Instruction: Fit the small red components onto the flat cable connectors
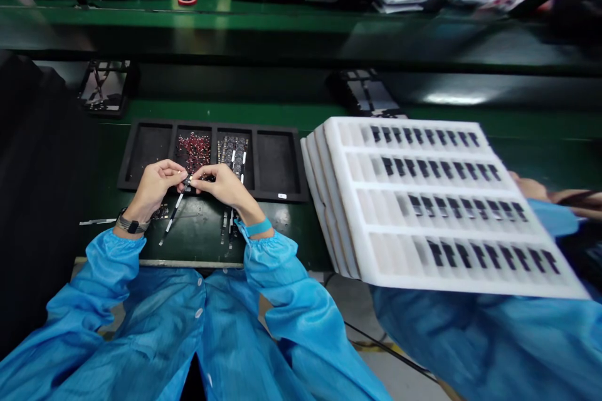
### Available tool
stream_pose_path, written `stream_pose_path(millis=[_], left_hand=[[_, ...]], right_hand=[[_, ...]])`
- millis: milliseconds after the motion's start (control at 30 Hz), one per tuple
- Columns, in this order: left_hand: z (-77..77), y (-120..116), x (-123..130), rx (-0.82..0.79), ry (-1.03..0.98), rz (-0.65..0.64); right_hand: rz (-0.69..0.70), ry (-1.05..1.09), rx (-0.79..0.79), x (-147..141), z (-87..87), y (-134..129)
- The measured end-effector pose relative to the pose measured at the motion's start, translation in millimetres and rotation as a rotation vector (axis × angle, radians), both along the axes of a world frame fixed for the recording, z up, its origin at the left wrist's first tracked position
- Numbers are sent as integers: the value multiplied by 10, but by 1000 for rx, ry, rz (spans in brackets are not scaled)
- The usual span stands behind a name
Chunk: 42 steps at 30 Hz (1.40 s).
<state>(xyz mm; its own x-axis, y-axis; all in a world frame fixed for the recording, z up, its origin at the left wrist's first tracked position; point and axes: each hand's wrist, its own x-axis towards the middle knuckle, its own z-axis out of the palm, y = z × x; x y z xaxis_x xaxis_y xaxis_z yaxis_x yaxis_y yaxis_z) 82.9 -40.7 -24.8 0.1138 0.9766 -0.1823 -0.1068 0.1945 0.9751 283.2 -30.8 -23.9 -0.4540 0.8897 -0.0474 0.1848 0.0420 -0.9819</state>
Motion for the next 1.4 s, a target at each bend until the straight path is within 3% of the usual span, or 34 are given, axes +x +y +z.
stream_pose_path(millis=[400,567,667,800,967,1100,1233,1400], left_hand=[[-11,-24,4,23,-44,35],[56,41,-136,39,-176,79],[112,128,-337,9,-315,215],[176,222,-593,-71,-511,392],[203,230,-713,-76,-606,405],[184,212,-718,-51,-605,379],[146,206,-704,-37,-590,358],[99,209,-697,-77,-587,342]], right_hand=[[-8,41,-34,-55,-17,-14],[-224,-1,156,4,-42,19],[-323,-136,310,51,-102,53],[-176,-413,432,-52,-185,74],[-140,-775,498,-260,-204,80],[-135,-932,483,-320,-194,81],[-158,-868,479,-285,-224,106],[-230,-541,441,-175,-269,171]])
